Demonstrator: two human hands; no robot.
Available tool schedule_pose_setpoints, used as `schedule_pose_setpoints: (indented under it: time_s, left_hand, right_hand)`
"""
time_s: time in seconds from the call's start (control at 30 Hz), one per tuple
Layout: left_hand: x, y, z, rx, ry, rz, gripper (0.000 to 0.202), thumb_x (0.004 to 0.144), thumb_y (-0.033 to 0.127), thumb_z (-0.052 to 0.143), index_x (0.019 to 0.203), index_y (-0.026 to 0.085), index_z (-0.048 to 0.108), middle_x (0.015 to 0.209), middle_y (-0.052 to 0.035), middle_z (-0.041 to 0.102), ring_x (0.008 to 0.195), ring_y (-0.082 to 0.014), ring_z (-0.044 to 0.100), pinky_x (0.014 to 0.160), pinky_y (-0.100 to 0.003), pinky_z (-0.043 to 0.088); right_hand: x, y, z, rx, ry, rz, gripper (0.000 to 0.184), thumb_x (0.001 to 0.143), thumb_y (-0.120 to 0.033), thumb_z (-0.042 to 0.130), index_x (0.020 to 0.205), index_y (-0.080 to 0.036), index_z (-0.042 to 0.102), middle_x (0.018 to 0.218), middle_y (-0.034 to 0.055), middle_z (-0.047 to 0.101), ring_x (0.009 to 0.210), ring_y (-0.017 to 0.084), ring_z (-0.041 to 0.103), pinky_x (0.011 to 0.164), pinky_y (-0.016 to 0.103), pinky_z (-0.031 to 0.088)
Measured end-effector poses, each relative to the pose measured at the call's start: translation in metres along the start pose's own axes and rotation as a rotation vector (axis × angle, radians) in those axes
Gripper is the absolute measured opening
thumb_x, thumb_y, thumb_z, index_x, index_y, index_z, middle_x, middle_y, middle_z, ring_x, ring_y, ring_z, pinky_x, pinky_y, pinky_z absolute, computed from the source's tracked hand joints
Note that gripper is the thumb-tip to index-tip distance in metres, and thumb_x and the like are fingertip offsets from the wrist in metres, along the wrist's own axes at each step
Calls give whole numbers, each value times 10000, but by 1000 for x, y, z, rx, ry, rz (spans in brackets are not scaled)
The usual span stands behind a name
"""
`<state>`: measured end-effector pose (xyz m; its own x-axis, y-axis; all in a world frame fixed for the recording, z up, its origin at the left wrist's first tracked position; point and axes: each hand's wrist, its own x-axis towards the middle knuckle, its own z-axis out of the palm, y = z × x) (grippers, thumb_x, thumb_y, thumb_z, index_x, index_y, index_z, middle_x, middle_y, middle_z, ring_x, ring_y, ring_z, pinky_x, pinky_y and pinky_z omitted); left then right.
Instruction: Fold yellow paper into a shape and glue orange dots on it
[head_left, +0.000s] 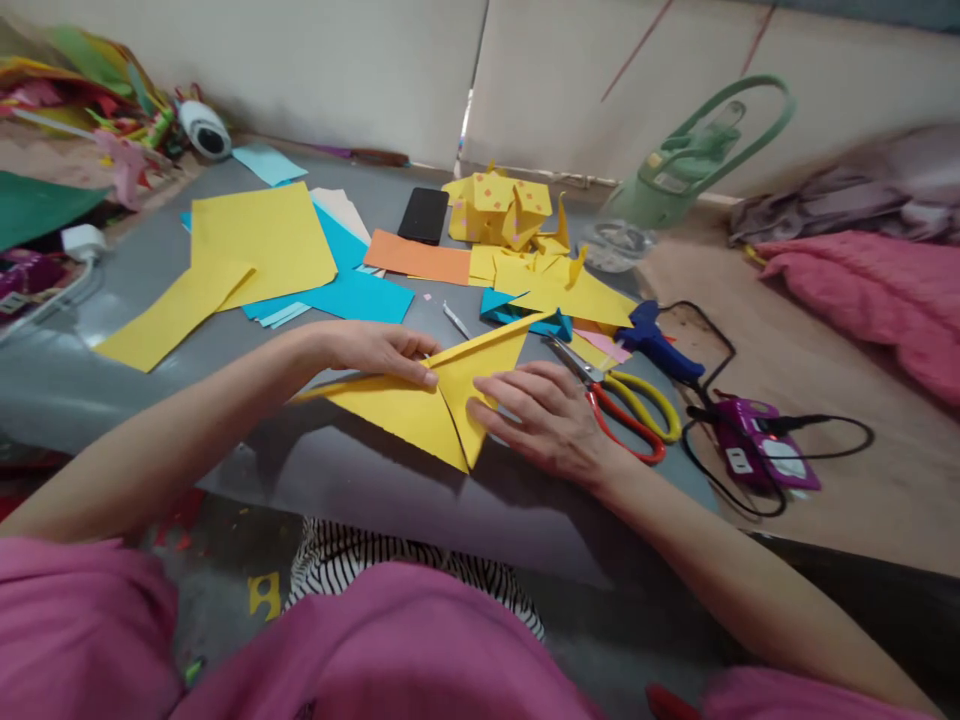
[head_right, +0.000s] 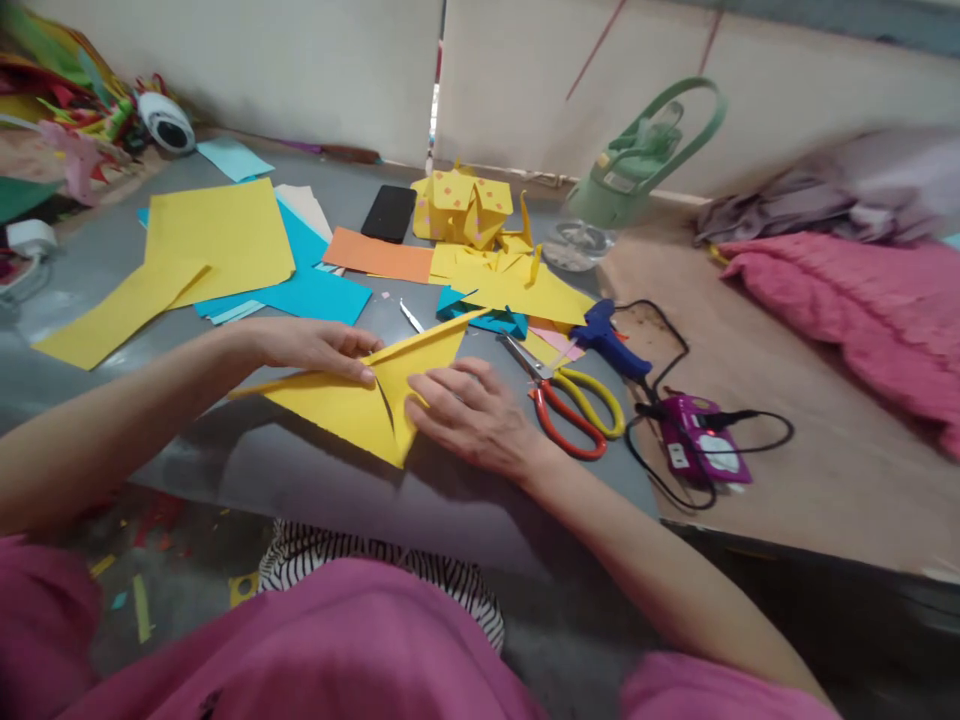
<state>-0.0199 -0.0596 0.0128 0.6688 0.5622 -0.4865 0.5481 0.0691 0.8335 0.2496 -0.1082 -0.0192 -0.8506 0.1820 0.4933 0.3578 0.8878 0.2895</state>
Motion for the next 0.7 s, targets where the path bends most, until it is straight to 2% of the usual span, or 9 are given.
schedule_pose_setpoints:
  time_s: [0.07, 0.17, 0.2, 0.3, 0.43, 0.53, 0.63, 0.7]
  left_hand:
    - [1, 0, 0, 299, 102, 43, 423, 846, 444, 651, 1197, 208, 634, 1103, -71, 729, 930, -208, 680, 742, -281, 503]
    - [-8, 6, 12, 636, 466, 110, 427, 912, 368, 584, 1298, 186, 581, 1271, -119, 664, 1081, -233, 641, 851, -316, 481]
    - [-14, 8, 19, 696, 549, 130, 369, 947, 352, 536, 1270, 187, 601, 1252, -116, 669, 1087, -235, 637, 865, -326, 477]
    - [-29, 11, 47, 768, 481, 188, 318, 991, 394, 479, 1170, 202, 658, 1077, -75, 720, 984, -227, 663, 837, -334, 488]
    - [-36, -5, 84, 867, 381, 239, 475, 895, 511, 639, 1208, 154, 621, 1218, -133, 678, 1114, -283, 634, 942, -399, 497]
    - [-33, -24, 101, 899, 511, 307, 553, 886, 494, 654, 1287, 125, 556, 1290, -161, 648, 1178, -301, 610, 1002, -440, 488]
    - [-31, -35, 110, 931, 667, 402, 493, 923, 392, 614, 1320, 114, 524, 1349, -170, 620, 1193, -307, 598, 1016, -453, 490]
    - [-32, -37, 112, 963, 722, 450, 431, 930, 292, 587, 1317, 110, 527, 1348, -165, 624, 1169, -306, 608, 1004, -455, 501]
  right_hand:
    - [-1, -2, 6, 31, -24, 28, 236, 960, -92, 535, 1104, -243, 644, 1073, 29, 750, 997, 183, 612, 932, 366, 436]
    - [-4, -8, 15, 167, -120, 242, 148, 995, -173, 513, 1006, -207, 656, 943, 46, 753, 870, 187, 616, 818, 352, 434]
    - [-4, -10, 17, 232, -158, 316, 154, 1007, -215, 503, 983, -200, 655, 924, 55, 746, 851, 190, 616, 787, 347, 432]
    - [-1, -11, 21, 429, -245, 488, 241, 1029, -305, 451, 923, -192, 635, 891, 75, 712, 809, 195, 600, 732, 332, 427]
    - [7, -6, 17, 674, -304, 699, 220, 1007, -351, 481, 908, -196, 600, 862, 57, 682, 773, 182, 587, 698, 305, 424]
    - [10, -4, 13, 807, -316, 881, 204, 981, -380, 521, 906, -200, 584, 828, 30, 669, 725, 167, 576, 663, 294, 418]
    - [9, -5, 14, 880, -267, 1006, 234, 978, -427, 510, 913, -211, 574, 849, 26, 670, 750, 171, 578, 672, 301, 436]
    - [7, -5, 16, 925, -234, 1036, 242, 982, -445, 493, 968, -216, 571, 906, 33, 679, 801, 179, 595, 696, 309, 460]
